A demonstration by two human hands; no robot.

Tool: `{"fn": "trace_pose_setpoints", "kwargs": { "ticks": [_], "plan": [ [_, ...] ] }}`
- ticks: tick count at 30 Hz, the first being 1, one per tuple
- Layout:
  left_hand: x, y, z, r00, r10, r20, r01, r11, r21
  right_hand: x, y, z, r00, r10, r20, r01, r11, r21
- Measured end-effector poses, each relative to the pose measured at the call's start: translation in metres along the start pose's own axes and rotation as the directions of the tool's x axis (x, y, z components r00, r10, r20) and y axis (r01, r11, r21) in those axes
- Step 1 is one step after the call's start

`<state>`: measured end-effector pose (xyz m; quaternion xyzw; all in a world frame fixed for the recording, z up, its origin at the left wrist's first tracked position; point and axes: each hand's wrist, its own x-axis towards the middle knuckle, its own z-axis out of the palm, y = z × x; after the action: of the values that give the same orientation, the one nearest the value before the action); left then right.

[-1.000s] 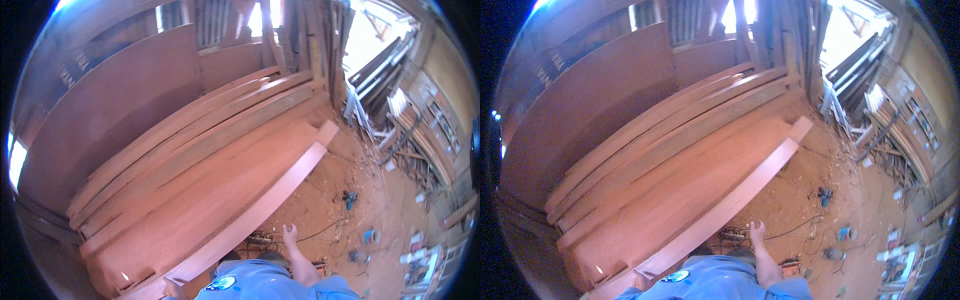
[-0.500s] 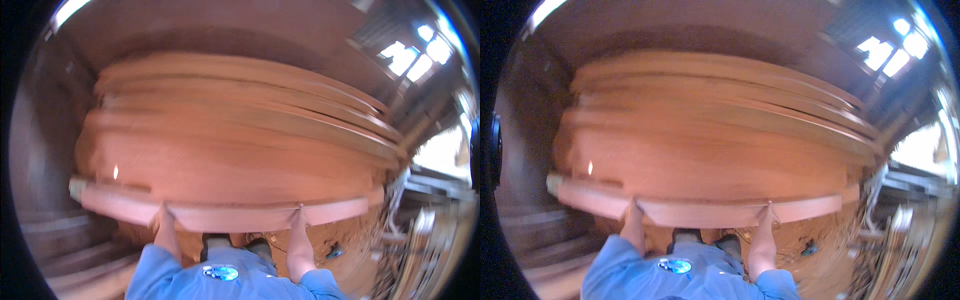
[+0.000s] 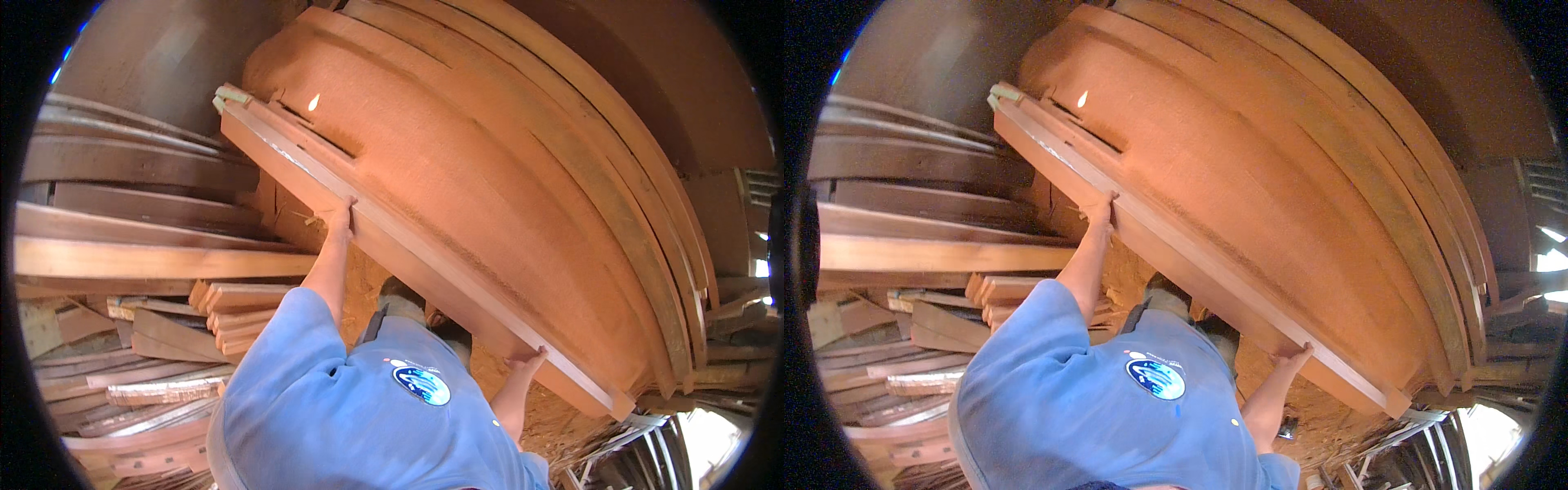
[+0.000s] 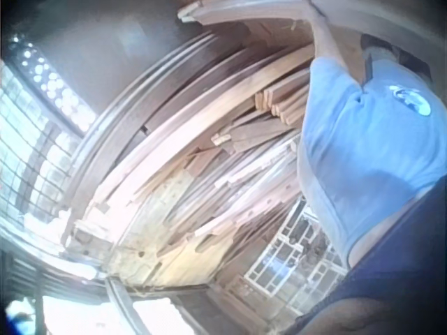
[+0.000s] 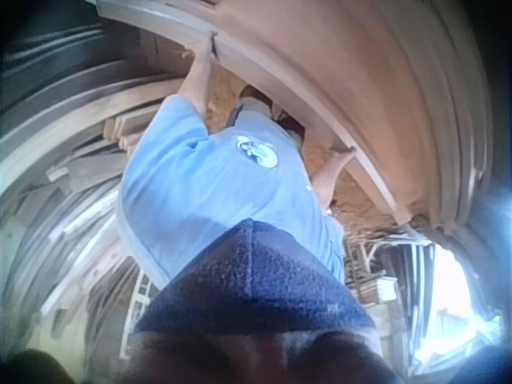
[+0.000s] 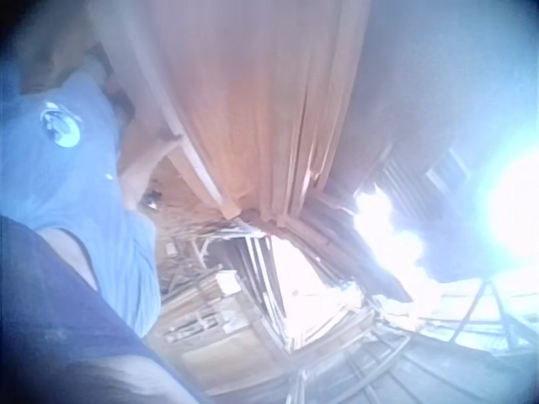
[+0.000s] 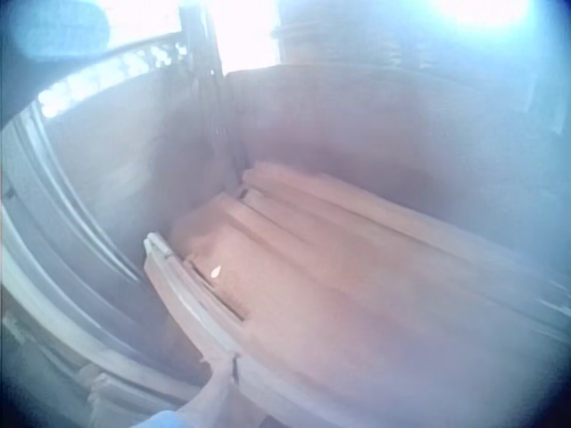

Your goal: The person uses an electric planer to smooth the surface of a long wooden plank. After setting the planer aside, they pick up a circular saw and cut the plank into smaller sections.

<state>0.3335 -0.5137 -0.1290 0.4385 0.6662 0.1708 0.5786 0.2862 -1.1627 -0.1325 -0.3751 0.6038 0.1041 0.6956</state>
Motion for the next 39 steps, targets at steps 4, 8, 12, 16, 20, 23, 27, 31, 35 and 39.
{"fn": "trace_pose_setpoints", "kwargs": {
  "ticks": [4, 8, 12, 16, 20, 23, 27, 31, 35, 39],
  "plan": [
    [-0.032, -0.027, -0.054, 0.98, 0.163, 0.114, -0.119, 0.939, -0.321, -0.025, 0.009, -0.052, 0.987, -0.157, 0.042, 0.154, 0.986, 0.066],
    [-0.122, -0.041, -0.09, 0.937, 0.153, 0.314, 0.04, 0.846, -0.531, -0.028, -0.023, -0.138, 0.968, -0.251, -0.017, 0.248, 0.937, 0.248],
    [-0.195, -0.078, -0.158, 0.888, 0.138, 0.439, 0.138, 0.83, -0.54, -0.123, -0.072, -0.178, 0.751, -0.655, 0.082, 0.607, 0.734, 0.304],
    [-0.286, -0.112, -0.196, 0.841, 0.283, 0.461, 0.157, 0.688, -0.708, -0.188, -0.165, -0.228, 0.559, -0.821, 0.114, 0.75, 0.56, 0.353],
    [-0.375, -0.131, -0.239, 0.852, 0.206, 0.481, 0.338, 0.484, -0.807, -0.283, -0.194, -0.23, 0.27, -0.962, 0.044, 0.851, 0.26, 0.457],
    [-0.414, -0.164, -0.27, 0.873, 0.221, 0.435, 0.343, 0.356, -0.869, -0.318, -0.188, -0.212, 0.161, -0.976, 0.145, 0.865, 0.211, 0.455],
    [-0.439, -0.206, -0.305, 0.935, 0.139, 0.325, 0.305, 0.152, -0.94, -0.337, -0.147, -0.168, 0.104, -0.932, 0.346, 0.844, 0.267, 0.466],
    [-0.446, -0.262, -0.331, 0.947, 0.089, 0.308, 0.307, 0.021, -0.951, -0.35, -0.1, -0.132, 0.058, -0.821, 0.569, 0.815, 0.368, 0.447],
    [-0.459, -0.295, -0.368, 0.956, 0.063, 0.288, 0.292, -0.064, -0.954, -0.369, -0.058, -0.108, -0.002, -0.677, 0.736, 0.791, 0.449, 0.415],
    [-0.477, -0.329, -0.406, 0.989, 0.03, 0.146, 0.149, -0.175, -0.973, -0.389, -0.02, -0.094, -0.07, -0.527, 0.847, 0.762, 0.519, 0.387]
  ]
}}
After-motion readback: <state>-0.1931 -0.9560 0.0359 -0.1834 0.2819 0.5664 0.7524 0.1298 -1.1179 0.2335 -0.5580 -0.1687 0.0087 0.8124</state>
